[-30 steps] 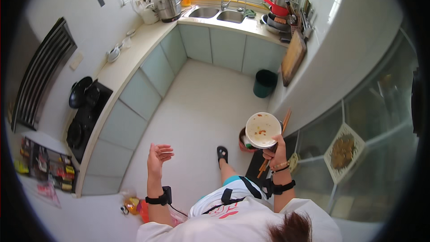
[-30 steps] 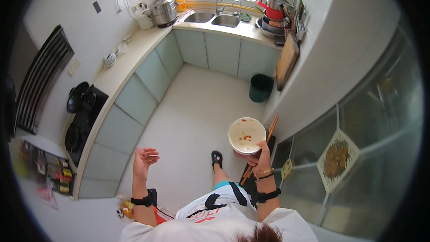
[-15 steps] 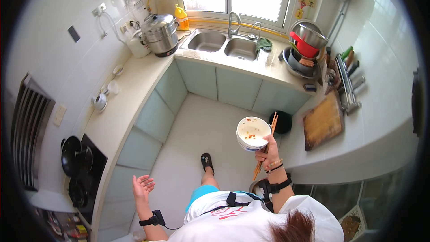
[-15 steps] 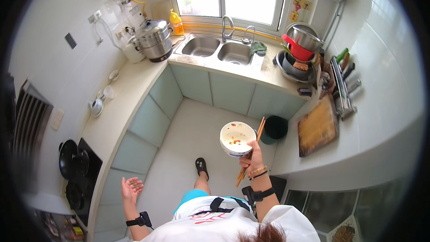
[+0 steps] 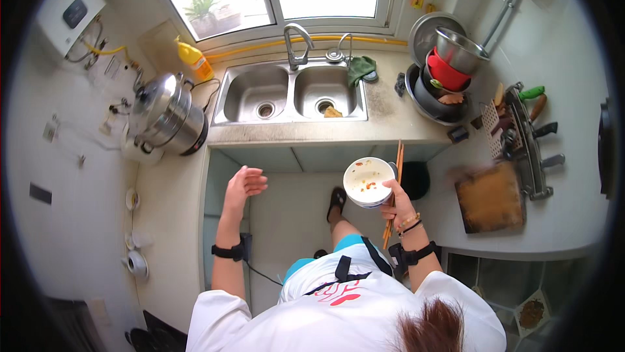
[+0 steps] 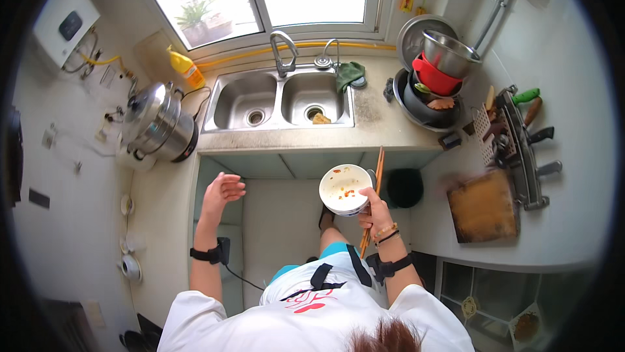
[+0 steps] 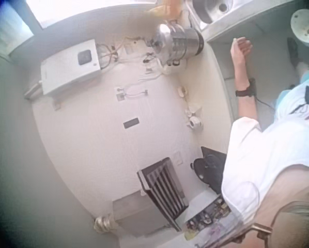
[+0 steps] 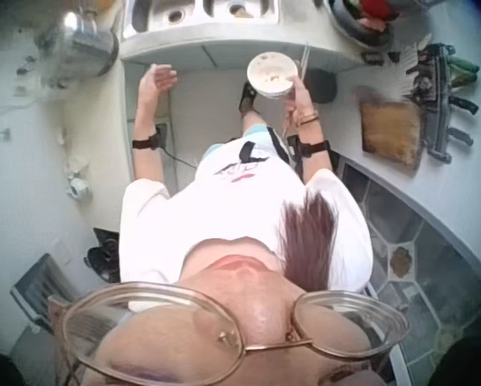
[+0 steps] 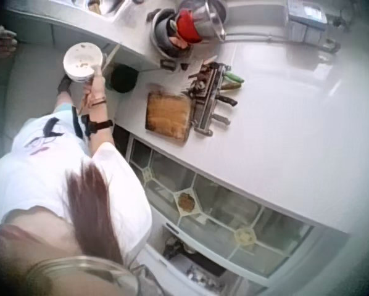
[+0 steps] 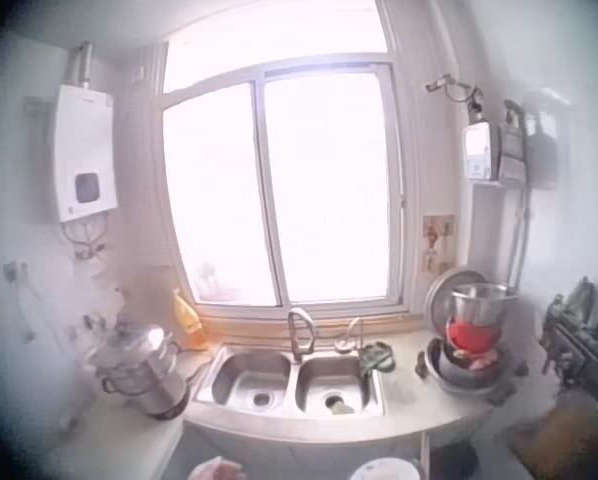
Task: The person opens a small case, picks up a compact to check its contents, and then puts it back before organizing other makeup items and walking to a different room with a bowl.
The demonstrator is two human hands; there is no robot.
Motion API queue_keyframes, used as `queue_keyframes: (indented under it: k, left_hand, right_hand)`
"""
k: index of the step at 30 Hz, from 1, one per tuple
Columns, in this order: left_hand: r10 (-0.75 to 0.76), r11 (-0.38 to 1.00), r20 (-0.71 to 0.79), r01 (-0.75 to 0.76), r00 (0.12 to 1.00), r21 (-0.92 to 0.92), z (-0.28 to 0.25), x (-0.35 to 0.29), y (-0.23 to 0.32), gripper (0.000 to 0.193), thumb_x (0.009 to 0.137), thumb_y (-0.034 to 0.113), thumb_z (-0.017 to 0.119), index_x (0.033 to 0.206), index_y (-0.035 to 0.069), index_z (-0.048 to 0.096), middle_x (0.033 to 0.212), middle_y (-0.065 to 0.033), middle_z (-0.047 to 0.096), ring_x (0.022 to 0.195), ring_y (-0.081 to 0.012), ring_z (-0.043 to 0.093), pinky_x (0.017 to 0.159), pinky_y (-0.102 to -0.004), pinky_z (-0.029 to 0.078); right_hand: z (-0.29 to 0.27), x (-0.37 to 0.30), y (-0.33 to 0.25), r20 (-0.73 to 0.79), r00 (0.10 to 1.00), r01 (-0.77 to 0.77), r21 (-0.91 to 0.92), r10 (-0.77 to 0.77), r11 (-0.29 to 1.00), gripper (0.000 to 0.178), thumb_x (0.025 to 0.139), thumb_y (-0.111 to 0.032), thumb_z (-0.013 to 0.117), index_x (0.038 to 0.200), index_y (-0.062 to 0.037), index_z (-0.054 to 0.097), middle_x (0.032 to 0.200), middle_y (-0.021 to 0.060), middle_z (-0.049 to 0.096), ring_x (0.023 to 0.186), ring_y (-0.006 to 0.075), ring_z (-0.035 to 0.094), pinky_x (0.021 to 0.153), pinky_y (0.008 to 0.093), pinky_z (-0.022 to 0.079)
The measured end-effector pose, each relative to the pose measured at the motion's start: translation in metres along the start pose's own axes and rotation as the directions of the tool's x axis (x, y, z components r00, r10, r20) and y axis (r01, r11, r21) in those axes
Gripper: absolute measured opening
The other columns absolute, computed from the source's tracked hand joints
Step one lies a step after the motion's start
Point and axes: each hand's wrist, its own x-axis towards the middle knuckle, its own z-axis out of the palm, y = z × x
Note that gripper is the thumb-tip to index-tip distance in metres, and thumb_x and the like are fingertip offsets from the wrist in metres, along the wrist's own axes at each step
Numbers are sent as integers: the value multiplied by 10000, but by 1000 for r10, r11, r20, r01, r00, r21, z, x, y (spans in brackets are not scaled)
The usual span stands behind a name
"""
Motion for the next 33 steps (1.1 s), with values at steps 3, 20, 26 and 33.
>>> queue_keyframes:
  k: [3, 20, 26, 33]
  left_hand:
    - [56, 998, 100, -57, 993, 6, 23, 81, 8, 431, 1006, 371, 367, 1045, 24, 620, 898, -96, 687, 801, -185, 669, 742, -294, 509]
    - [238, 934, 331, -309, 913, 181, 130, 491, 28, 637, 908, 97, 567, 1451, 25, 242, 1423, -180, 378, 1343, -279, 358, 1072, -366, 338]
    - [317, 748, 356, -463, 879, 476, 168, 576, 7, 789, 823, 111, 623, 1489, 52, 205, 1434, -222, 343, 1353, -336, 326, 1116, -377, 258]
    - [348, 734, 468, -547, 812, 403, 164, 581, 4, 726, 733, 1, 560, 1425, 88, 359, 1355, -169, 417, 1265, -305, 417, 1097, -375, 311]
  right_hand:
    - [37, 61, -28, 15, 1000, 23, -11, -23, 1000, 236, 760, -282, 680, 754, -74, 569, 568, -39, 449, 383, 48, 276, 359, 227, 193]
    - [155, 431, -95, -9, 974, -216, 273, 227, 937, 181, 740, -130, 668, 842, -99, 522, 627, -28, 411, 392, 67, 246, 349, 215, 206]
    - [166, 487, -82, -84, 935, -293, 364, 345, 884, 196, 735, -25, 613, 819, -121, 465, 582, -34, 370, 399, 67, 244, 349, 214, 204]
    - [157, 533, -48, -156, 898, -366, 252, 411, 896, 175, 759, -23, 559, 826, -97, 416, 574, -21, 318, 384, 86, 237, 353, 240, 194]
